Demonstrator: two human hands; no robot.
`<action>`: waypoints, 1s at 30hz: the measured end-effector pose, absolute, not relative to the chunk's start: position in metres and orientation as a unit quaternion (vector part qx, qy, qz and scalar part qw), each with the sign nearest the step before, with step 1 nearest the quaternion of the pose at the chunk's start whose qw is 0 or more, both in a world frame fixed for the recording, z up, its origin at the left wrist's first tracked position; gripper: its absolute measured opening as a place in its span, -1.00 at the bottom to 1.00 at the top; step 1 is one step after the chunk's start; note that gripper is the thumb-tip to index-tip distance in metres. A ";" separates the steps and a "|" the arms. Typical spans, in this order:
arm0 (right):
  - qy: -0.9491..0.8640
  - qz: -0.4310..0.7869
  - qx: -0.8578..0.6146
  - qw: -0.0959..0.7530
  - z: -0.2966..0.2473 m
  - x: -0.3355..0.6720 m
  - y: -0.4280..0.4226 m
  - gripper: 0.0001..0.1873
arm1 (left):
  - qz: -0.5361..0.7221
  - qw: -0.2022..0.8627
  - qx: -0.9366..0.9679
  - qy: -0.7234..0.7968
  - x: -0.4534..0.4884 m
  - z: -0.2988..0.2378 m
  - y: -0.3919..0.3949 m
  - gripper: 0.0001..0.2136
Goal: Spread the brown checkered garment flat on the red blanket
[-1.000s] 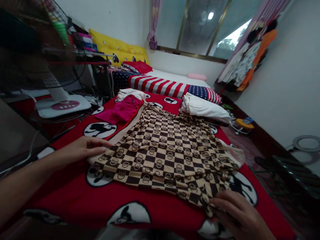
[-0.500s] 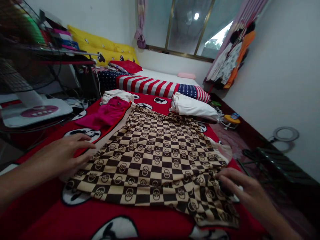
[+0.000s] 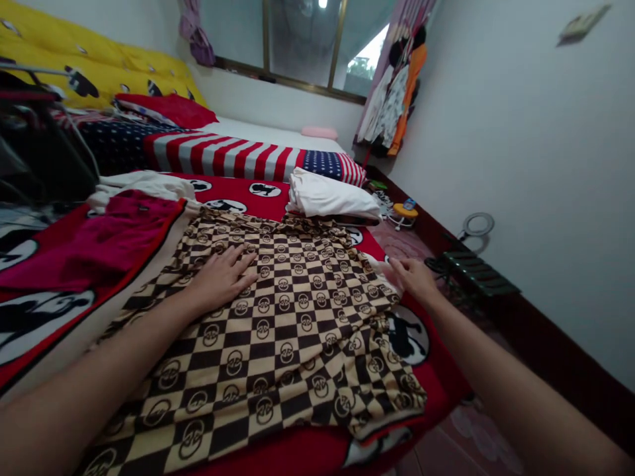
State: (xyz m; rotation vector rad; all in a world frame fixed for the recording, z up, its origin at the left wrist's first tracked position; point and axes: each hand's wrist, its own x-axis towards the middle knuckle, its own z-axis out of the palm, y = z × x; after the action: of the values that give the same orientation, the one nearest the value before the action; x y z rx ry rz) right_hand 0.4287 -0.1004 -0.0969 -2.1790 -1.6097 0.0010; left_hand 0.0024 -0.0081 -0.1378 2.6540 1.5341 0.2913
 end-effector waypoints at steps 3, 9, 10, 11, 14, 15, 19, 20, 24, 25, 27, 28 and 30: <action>-0.573 0.030 -0.778 0.256 -0.095 0.417 -0.090 -0.67 | 0.098 -0.008 0.854 0.511 0.000 -0.150 -0.006 -0.42; -0.750 -0.024 -0.584 0.310 -0.096 0.349 -0.126 -0.79 | 0.099 -0.020 0.851 0.516 0.000 -0.149 -0.012 -0.43; -0.801 -0.017 -0.538 0.262 -0.098 0.338 -0.136 -0.81 | 0.100 -0.021 0.850 0.517 0.000 -0.149 -0.012 -0.43; -0.836 -0.006 -0.500 0.226 -0.100 0.329 -0.145 -0.80 | 0.102 -0.022 0.849 0.517 0.001 -0.149 -0.012 -0.44; -0.839 0.037 -0.489 0.235 -0.103 0.318 -0.156 -0.73 | 0.105 -0.023 0.849 0.518 0.001 -0.150 -0.011 -0.44; -0.807 0.050 -0.522 0.272 -0.103 0.319 -0.154 -0.76 | 0.105 -0.022 0.849 0.517 0.001 -0.150 -0.011 -0.43; -0.656 0.151 -0.652 0.351 -0.101 0.333 -0.128 -0.77 | 0.101 -0.020 0.848 0.521 0.002 -0.148 -0.012 -0.43; -0.634 0.189 -0.667 0.343 -0.100 0.335 -0.120 -0.73 | 0.097 -0.019 0.846 0.523 0.002 -0.147 -0.013 -0.43; -0.590 0.271 -0.686 0.327 -0.098 0.339 -0.092 -0.63 | 0.092 -0.016 0.846 0.526 0.002 -0.146 -0.013 -0.43; -0.591 0.273 -0.684 0.329 -0.095 0.340 -0.085 -0.68 | 0.094 -0.016 0.846 0.524 0.002 -0.147 -0.013 -0.43; -0.600 0.255 -0.680 0.336 -0.087 0.347 -0.068 -0.78 | 0.101 -0.017 0.848 0.520 0.001 -0.149 -0.011 -0.42; -0.601 0.235 -0.681 0.347 -0.081 0.352 -0.058 -0.82 | 0.104 -0.018 0.849 0.518 0.001 -0.150 -0.010 -0.42; -0.591 0.166 -0.684 0.395 -0.068 0.366 -0.036 -0.83 | 0.105 -0.018 0.850 0.516 0.000 -0.152 -0.008 -0.41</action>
State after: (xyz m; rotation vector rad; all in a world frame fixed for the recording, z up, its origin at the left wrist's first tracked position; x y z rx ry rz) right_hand 0.3662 -0.0359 -0.0684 -1.7343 -1.4982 0.4221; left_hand -0.0004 -0.0081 -0.1524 2.7019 1.6391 0.3350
